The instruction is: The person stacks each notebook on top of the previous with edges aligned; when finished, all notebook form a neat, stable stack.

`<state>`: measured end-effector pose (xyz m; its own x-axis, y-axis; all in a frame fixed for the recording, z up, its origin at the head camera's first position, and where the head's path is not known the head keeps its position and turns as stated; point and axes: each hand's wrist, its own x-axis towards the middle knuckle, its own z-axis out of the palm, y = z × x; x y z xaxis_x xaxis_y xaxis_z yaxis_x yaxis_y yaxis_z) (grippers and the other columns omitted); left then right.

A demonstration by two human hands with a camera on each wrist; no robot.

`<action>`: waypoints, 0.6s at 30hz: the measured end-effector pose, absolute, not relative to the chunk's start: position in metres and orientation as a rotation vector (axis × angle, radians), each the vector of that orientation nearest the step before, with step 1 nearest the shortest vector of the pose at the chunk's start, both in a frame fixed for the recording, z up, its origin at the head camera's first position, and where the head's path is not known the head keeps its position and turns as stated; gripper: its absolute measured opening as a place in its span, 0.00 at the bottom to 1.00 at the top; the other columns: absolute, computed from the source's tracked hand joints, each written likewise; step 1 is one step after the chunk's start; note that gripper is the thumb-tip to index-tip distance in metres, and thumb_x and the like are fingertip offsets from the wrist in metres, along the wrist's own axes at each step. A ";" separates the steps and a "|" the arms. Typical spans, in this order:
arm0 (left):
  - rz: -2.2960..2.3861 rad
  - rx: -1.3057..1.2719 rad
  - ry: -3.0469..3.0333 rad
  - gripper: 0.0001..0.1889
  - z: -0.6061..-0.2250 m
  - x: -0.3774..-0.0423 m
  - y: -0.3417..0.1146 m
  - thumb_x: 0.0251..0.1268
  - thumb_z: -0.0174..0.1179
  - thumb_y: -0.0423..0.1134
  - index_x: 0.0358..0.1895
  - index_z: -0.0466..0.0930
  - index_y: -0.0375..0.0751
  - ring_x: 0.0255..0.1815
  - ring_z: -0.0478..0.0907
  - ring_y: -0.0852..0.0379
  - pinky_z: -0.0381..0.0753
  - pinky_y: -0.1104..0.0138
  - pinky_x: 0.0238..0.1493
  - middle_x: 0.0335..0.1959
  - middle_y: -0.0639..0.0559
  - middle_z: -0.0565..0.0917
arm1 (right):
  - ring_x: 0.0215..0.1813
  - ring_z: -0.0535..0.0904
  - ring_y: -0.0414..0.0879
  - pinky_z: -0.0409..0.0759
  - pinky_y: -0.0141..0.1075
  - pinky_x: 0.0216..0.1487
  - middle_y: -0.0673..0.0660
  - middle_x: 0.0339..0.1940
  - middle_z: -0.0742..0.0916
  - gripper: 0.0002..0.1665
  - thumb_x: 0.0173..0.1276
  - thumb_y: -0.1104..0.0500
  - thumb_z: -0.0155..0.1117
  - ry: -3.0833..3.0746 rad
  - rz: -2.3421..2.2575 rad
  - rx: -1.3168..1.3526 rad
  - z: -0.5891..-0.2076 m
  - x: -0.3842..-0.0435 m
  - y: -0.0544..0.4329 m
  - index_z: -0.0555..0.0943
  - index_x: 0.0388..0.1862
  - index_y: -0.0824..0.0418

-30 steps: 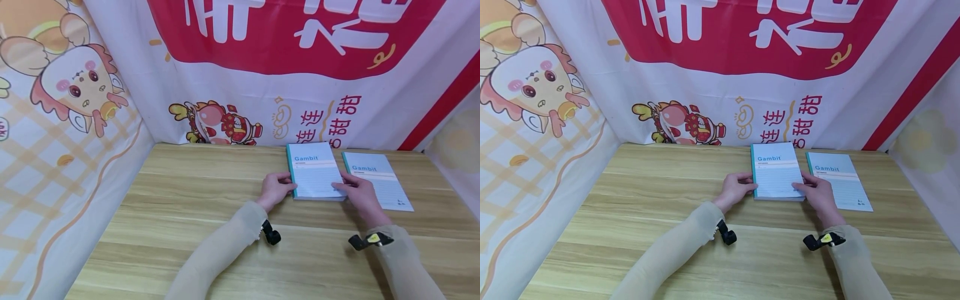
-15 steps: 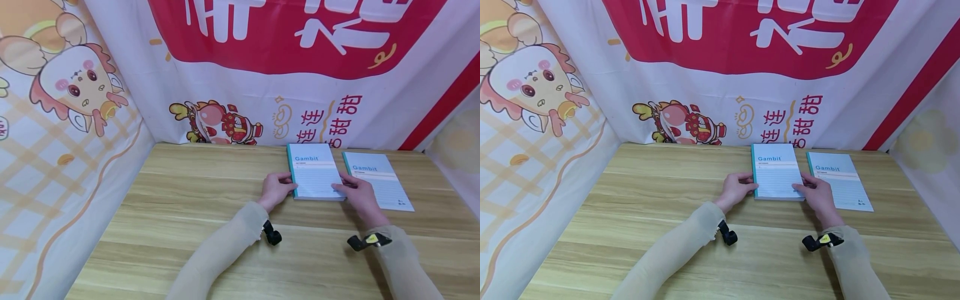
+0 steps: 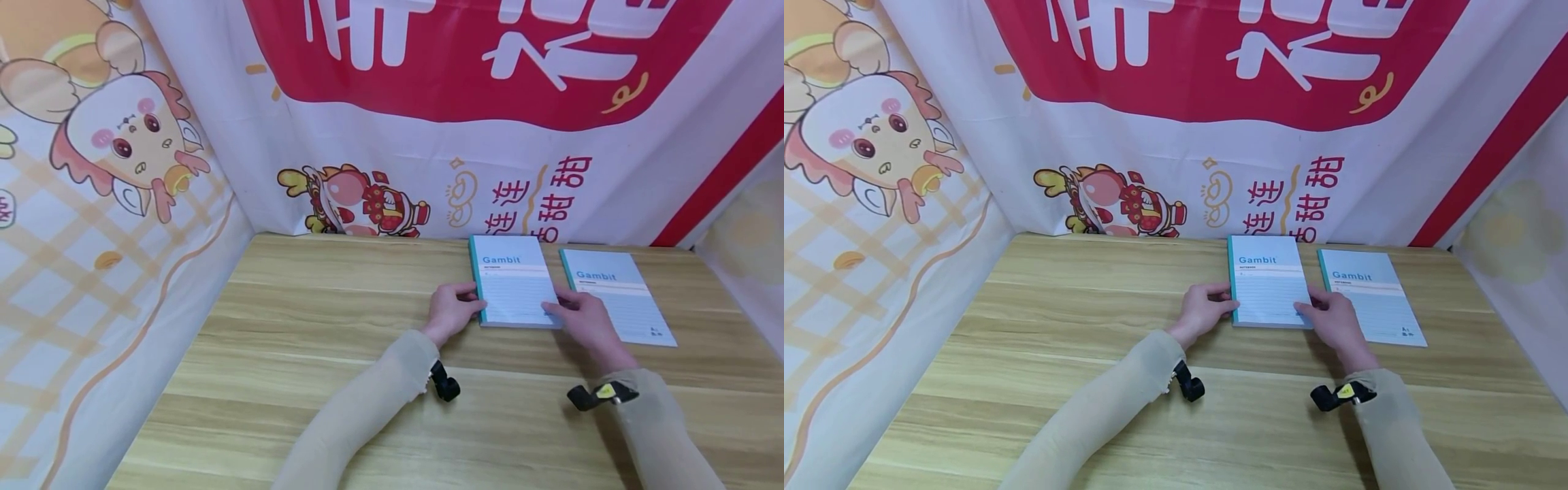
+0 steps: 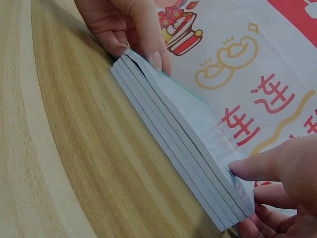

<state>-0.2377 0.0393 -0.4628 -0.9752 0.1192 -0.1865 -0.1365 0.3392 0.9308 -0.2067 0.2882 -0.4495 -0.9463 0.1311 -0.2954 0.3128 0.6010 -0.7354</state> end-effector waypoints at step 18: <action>1.644 0.008 2.415 0.23 -0.462 -0.234 0.041 0.66 0.70 0.39 0.65 0.81 0.50 0.41 0.77 0.64 0.80 0.68 0.48 0.38 0.63 0.83 | 0.77 0.57 0.68 0.61 0.64 0.72 0.69 0.78 0.64 0.50 0.73 0.37 0.62 2.573 -1.293 0.342 -0.447 -0.204 0.291 0.57 0.81 0.62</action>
<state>-0.2341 0.0410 -0.4619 -0.9758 0.1275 -0.1774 -0.1183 0.3743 0.9197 -0.2043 0.2914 -0.4473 -0.9435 0.0994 -0.3161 0.3129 0.5808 -0.7515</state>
